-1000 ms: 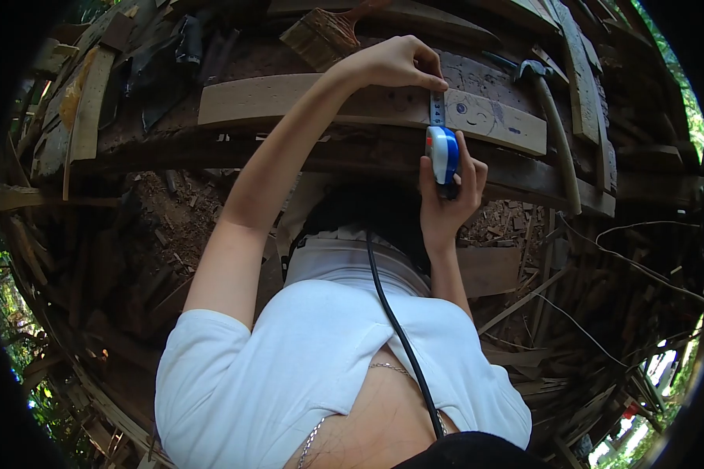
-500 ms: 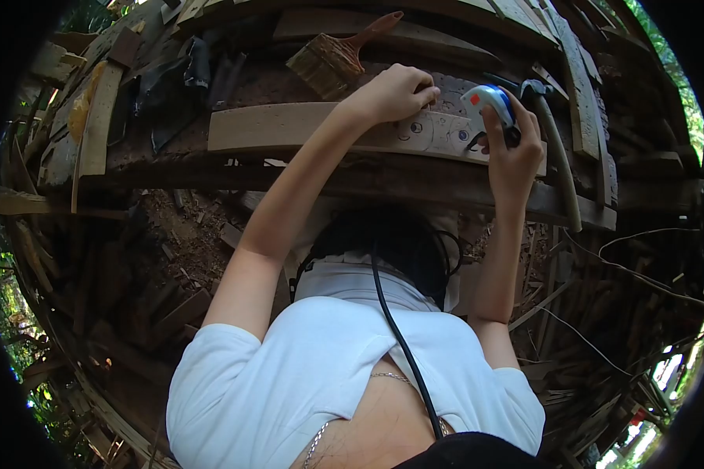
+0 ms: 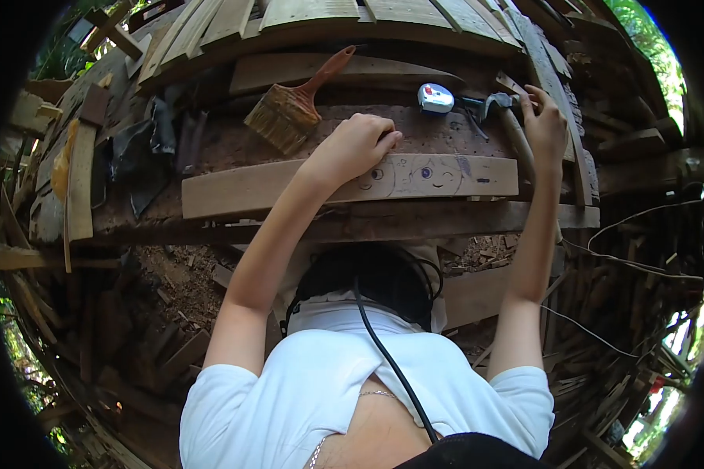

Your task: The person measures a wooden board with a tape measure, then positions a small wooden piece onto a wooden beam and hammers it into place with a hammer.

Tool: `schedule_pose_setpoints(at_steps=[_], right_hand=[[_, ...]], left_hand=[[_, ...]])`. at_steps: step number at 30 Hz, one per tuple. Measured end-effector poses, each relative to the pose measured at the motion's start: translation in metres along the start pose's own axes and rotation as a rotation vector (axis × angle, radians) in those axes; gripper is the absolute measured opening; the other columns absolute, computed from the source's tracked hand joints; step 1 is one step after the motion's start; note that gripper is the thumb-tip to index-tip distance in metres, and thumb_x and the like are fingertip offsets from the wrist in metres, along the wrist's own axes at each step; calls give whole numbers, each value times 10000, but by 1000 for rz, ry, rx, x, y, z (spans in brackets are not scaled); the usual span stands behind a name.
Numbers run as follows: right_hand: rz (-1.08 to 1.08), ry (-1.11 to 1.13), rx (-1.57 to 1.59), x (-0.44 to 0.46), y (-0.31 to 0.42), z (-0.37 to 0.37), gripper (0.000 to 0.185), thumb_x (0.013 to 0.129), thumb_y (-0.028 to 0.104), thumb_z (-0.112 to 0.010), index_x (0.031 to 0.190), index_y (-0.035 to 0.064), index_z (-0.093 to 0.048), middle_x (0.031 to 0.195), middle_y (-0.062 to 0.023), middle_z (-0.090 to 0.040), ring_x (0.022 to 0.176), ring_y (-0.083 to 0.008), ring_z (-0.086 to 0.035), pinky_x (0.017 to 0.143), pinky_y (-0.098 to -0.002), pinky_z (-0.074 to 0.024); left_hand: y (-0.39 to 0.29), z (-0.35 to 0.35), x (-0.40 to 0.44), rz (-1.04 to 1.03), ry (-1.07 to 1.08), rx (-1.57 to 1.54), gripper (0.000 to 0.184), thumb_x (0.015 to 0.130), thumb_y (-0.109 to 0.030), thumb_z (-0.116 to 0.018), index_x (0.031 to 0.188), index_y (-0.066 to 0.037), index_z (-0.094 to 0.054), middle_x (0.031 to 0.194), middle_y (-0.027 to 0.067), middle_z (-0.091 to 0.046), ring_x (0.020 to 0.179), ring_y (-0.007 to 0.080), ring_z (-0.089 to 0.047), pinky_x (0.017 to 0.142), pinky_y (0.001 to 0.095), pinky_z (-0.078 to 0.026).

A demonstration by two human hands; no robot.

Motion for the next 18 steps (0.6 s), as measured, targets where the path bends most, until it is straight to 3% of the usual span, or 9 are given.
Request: schedule_pose_setpoints(at_steps=[4, 6, 10, 13, 15, 16, 18], right_hand=[[81, 164, -75, 50, -53, -27, 360, 840, 261, -595, 1171, 123, -570, 1070, -126, -625, 1028, -303, -571, 870, -392, -448], [258, 255, -236, 63, -63, -38, 402, 838, 188, -588, 1226, 110, -523, 1102, -145, -608, 1088, -306, -529, 920, -387, -416], [228, 472, -68, 81, -73, -39, 370, 839, 122, -556, 1208, 128, -553, 1099, -163, -606, 1097, -319, -521, 928, -384, -408], [268, 483, 11, 81, -71, -37, 357, 836, 102, -534, 1190, 134, -569, 1098, -171, -602, 1073, -319, -540, 910, -384, -420], [264, 511, -24, 82, -71, -36, 363, 828, 93, -530, 1187, 132, -571, 1100, -173, -599, 1064, -317, -546, 905, -388, -424], [263, 542, -59, 82, -71, -37, 370, 819, 85, -525, 1184, 131, -572, 1103, -174, -596, 1056, -314, -552, 899, -392, -427], [271, 480, -121, 83, -75, -46, 372, 812, 88, -531, 1179, 131, -575, 1101, -171, -598, 1058, -313, -549, 899, -392, -426]], left_hand=[[-1, -1, 0, 7, -4, 12, 260, 878, -207, -524, 834, 28, -626, 780, 170, -631, 779, 319, -607, 710, 386, -462], [-1, 0, 0, 22, 14, -14, 283, 886, -233, -525, 850, 31, -620, 790, 173, -628, 786, 322, -601, 719, 381, -461], [-11, 7, -3, -26, 66, -83, 370, 884, -337, -533, 808, 15, -616, 781, 171, -605, 827, 325, -584, 737, 403, -455], [-29, 14, -14, -30, 96, -66, 385, 856, -393, -565, 876, -12, -612, 857, 149, -601, 911, 288, -563, 800, 384, -448], [-40, 13, -30, -35, 49, 57, 437, 806, -405, -623, 1054, -49, -573, 1024, 107, -568, 1013, 257, -515, 885, 375, -411], [-43, 11, -37, -37, 54, 57, 437, 806, -405, -623, 1054, -49, -573, 1024, 107, -568, 1013, 257, -515, 885, 375, -411], [-45, 6, -49, -33, -40, 252, 570, 782, -439, -637, 1196, -78, -486, 1123, 100, -524, 1072, 260, -476, 939, 386, -387]])
Point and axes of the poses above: each hand's wrist, its own x-axis towards the middle knuckle, its own z-axis out of the back of the hand, y = z × x, the point moved 1 cm from there along x, towards the middle knuckle
